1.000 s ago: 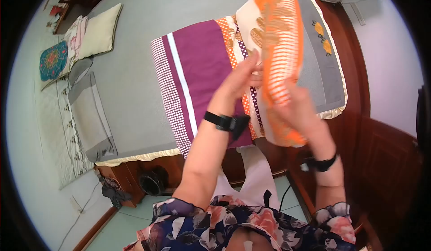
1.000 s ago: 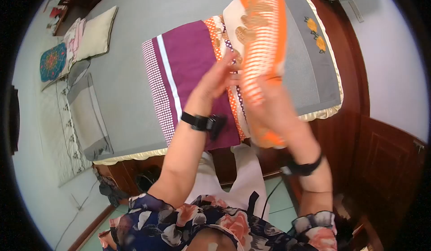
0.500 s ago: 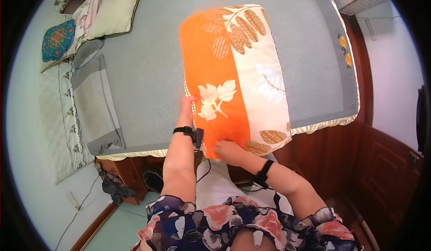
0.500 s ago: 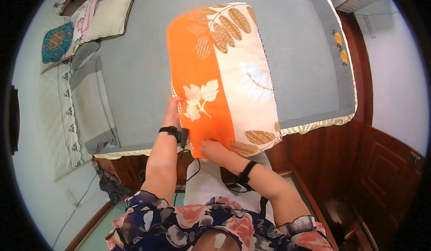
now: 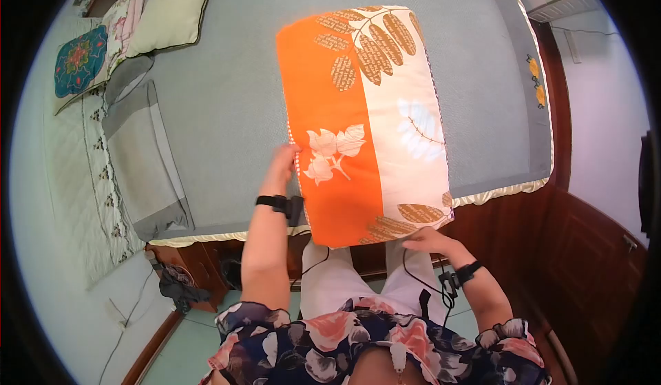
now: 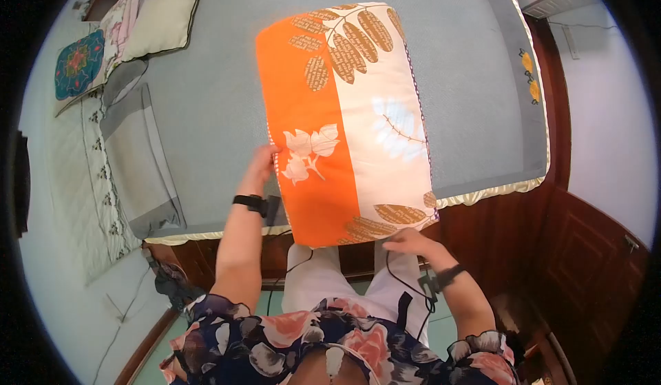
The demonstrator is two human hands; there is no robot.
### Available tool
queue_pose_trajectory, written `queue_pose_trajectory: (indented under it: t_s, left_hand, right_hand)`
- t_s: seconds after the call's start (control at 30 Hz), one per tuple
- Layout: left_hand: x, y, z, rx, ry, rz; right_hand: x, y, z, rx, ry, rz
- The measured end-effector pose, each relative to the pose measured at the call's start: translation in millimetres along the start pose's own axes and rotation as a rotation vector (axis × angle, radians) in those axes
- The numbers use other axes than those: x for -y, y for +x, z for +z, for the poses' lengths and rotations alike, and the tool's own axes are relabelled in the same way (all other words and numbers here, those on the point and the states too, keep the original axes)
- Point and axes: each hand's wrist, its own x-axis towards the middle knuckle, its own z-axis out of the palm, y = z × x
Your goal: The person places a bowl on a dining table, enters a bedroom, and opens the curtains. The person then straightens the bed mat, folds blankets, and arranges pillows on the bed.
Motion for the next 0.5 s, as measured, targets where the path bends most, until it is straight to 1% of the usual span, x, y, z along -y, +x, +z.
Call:
queue_pose_trajectory:
  t_s: [0.03, 0.07, 0.1, 0.13, 0.17, 0.2, 0.23, 0.3, 0.33, 0.37, 0.43, 0.47, 0.5]
  left_hand:
    - [-29, -3, -12, -0.053, 0.117, 0.102]
    - [-57, -2, -16, -0.166, 0.156, 0.193]
    - [-84, -2, -20, -0.285, 0.202, 0.277]
    - [-105, 14, -16, -0.464, 0.173, 0.358]
    - [-128, 29, -10, -0.445, 0.197, 0.288]
    - [-140, 42, 1, -0.425, 0.216, 0.250]
    - [-152, 54, 12, -0.404, 0.236, 0.212]
    - [-151, 68, 33, 0.197, -0.247, 0.275]
    - [-148, 80, 33, 0.201, -0.243, 0.270]
    - [-143, 89, 33, 0.194, -0.295, 0.240]
    - [-139, 96, 29, 0.193, -0.346, 0.208]
    - [-138, 95, 23, 0.173, -0.354, 0.229]
    - [-135, 91, 18, 0.151, -0.363, 0.248]
  right_hand:
    - [0, -12, 0, -0.096, 0.455, 0.205]
    - [-2, -21, 5, -0.186, 0.909, 0.415]
    - [-7, -22, 10, -0.180, 0.919, 0.420]
    - [-16, -22, 15, -0.338, 1.282, 0.229]
    - [-22, -21, 20, -0.504, 1.635, 0.017]
    - [-22, -14, 24, -0.564, 1.707, -0.016]
    - [-25, 1, 30, -0.576, 1.724, -0.008]
    - [-29, 37, 38, -1.013, 1.763, -0.033]
    - [-25, 47, 33, -1.101, 1.945, -0.053]
    - [-23, 49, 24, -1.105, 1.946, -0.052]
    - [-11, 45, 3, -1.360, 1.551, -0.091]
    - [-3, 43, -11, -1.463, 1.534, 0.017]
    - [-9, 40, -19, -1.474, 1.484, 0.012]
